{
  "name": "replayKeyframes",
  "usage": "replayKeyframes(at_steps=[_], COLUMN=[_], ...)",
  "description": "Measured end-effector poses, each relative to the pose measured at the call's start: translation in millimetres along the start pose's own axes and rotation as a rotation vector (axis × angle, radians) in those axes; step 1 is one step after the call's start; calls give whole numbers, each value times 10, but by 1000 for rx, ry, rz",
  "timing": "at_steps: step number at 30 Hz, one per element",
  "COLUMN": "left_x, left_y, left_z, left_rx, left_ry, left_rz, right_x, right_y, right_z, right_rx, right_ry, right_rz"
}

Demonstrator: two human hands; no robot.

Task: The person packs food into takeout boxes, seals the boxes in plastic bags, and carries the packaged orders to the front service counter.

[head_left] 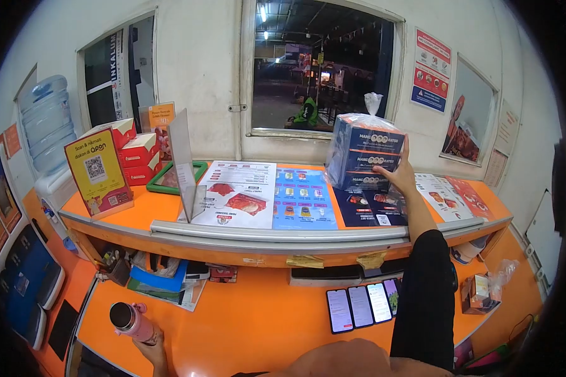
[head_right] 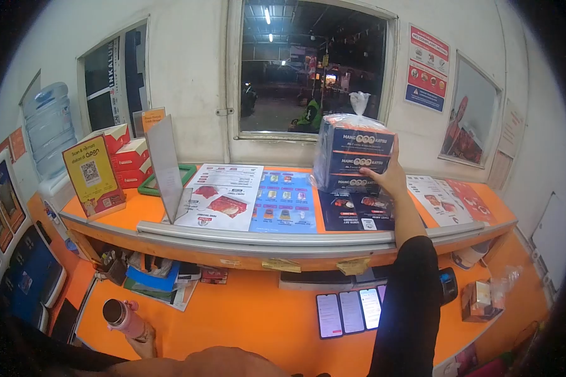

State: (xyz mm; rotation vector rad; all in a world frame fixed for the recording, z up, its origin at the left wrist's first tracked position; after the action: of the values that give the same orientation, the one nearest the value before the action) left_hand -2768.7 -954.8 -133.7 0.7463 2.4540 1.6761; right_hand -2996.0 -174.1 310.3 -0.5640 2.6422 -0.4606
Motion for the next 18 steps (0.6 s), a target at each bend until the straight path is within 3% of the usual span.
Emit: replayKeyframes(at_steps=[2, 4, 6, 8, 9, 12, 18], left_x=[-40, -74, 25, 287, 427, 718, 782], left_y=[-109, -51, 39, 678, 968, 1557, 1510], left_z=[-56, -42, -1, 65, 91, 93, 36], left_rx=[107, 105, -30, -171, -153, -17, 43], left_ry=[25, 10, -17, -1, 15, 15, -80], left_rz=[-64, -66, 37, 133, 172, 247, 129], right_x=[6, 27, 67, 130, 259, 655, 689], right_y=[-13, 171, 330, 474, 536, 761, 766], right_z=[3, -20, -53, 0, -31, 118, 295], right_rx=[-21, 120, 270, 439, 311, 640, 834], right_ry=[-17, -10, -16, -44, 86, -173, -145], right_rz=[27, -32, -89, -145, -535, -1105, -933])
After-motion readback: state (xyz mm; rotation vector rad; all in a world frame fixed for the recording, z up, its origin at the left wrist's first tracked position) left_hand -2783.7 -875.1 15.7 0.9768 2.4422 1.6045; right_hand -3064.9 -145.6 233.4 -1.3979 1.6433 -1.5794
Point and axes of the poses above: each hand's wrist, its own z-axis away from the middle knuckle, its own x-axis out of the palm, y = z × x, the point moved 9 cm from there along -z, towards the middle knuckle, and after that the axes turned 12 degrees about y, right-handed, at the moved point
